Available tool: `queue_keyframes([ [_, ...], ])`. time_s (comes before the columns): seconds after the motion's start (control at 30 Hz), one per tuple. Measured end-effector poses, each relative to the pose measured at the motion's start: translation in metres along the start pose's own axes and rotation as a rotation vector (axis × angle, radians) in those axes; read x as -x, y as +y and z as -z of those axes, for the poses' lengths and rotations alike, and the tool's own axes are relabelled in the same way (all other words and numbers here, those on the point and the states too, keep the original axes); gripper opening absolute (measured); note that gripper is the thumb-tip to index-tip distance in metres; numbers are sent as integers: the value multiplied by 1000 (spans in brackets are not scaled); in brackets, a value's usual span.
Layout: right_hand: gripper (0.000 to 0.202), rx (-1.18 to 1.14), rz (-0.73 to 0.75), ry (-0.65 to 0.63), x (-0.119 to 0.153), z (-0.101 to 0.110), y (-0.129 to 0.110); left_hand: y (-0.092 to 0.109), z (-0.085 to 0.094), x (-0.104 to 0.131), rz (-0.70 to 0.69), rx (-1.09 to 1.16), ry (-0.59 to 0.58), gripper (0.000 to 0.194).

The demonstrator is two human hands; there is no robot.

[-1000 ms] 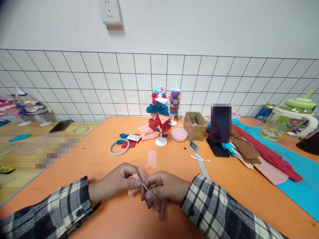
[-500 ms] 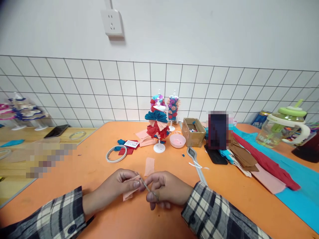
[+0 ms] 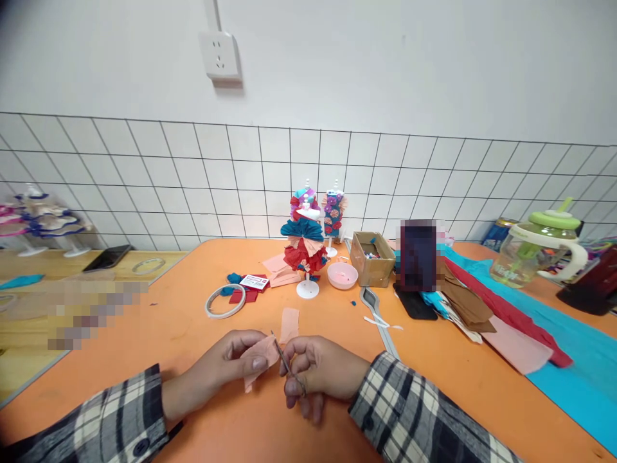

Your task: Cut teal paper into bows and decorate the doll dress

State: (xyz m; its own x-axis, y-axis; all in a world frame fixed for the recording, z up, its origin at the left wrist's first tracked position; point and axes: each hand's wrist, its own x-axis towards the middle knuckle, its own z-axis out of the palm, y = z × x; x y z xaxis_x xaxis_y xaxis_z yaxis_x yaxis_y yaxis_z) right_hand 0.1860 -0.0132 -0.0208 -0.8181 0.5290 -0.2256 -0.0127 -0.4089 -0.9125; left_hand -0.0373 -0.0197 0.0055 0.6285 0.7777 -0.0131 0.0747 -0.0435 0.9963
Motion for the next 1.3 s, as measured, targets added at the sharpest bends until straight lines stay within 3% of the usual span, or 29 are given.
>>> queue_keyframes([
  [0.2, 48, -82, 41, -121, 3, -1, 2, 1, -1, -1, 11, -16, 70, 46],
  [0.3, 50, -91, 60, -160, 4, -5, 2, 0, -1, -2, -28, -50, 29, 47],
  [0.43, 54, -68, 56, -144, 2, -7, 4, -1, -1, -2, -60, -88, 3, 45],
  [0.63, 47, -17, 47, -79, -1, -3, 7, 0, -1, -1, -45, -201, 57, 40],
  [0.8, 57, 19, 29, -143, 2, -3, 1, 2, -6, -1, -15, -251, 32, 44],
  [0.87, 60, 131, 72, -50, 6, -1, -8, 2, -7, -2, 9, -190, 58, 47],
  [0.9, 57, 231, 103, 67, 8, 1, -13, 3, -6, -2, 20, -148, 83, 47],
  [1.0, 36, 736, 146, 572, 15, 12, -28, 2, -5, -3, 66, -11, 154, 44],
  [1.07, 22, 1099, 79, 822, 18, 22, -32, 0, -4, -4, 96, 43, 186, 43],
  [1.13, 20, 1230, -34, 874, 20, 32, -32, -6, -4, -4, 105, 66, 208, 42],
  [1.3, 58, 984, -152, 788, 21, 49, -26, -16, -4, -6, 105, 141, 206, 49],
])
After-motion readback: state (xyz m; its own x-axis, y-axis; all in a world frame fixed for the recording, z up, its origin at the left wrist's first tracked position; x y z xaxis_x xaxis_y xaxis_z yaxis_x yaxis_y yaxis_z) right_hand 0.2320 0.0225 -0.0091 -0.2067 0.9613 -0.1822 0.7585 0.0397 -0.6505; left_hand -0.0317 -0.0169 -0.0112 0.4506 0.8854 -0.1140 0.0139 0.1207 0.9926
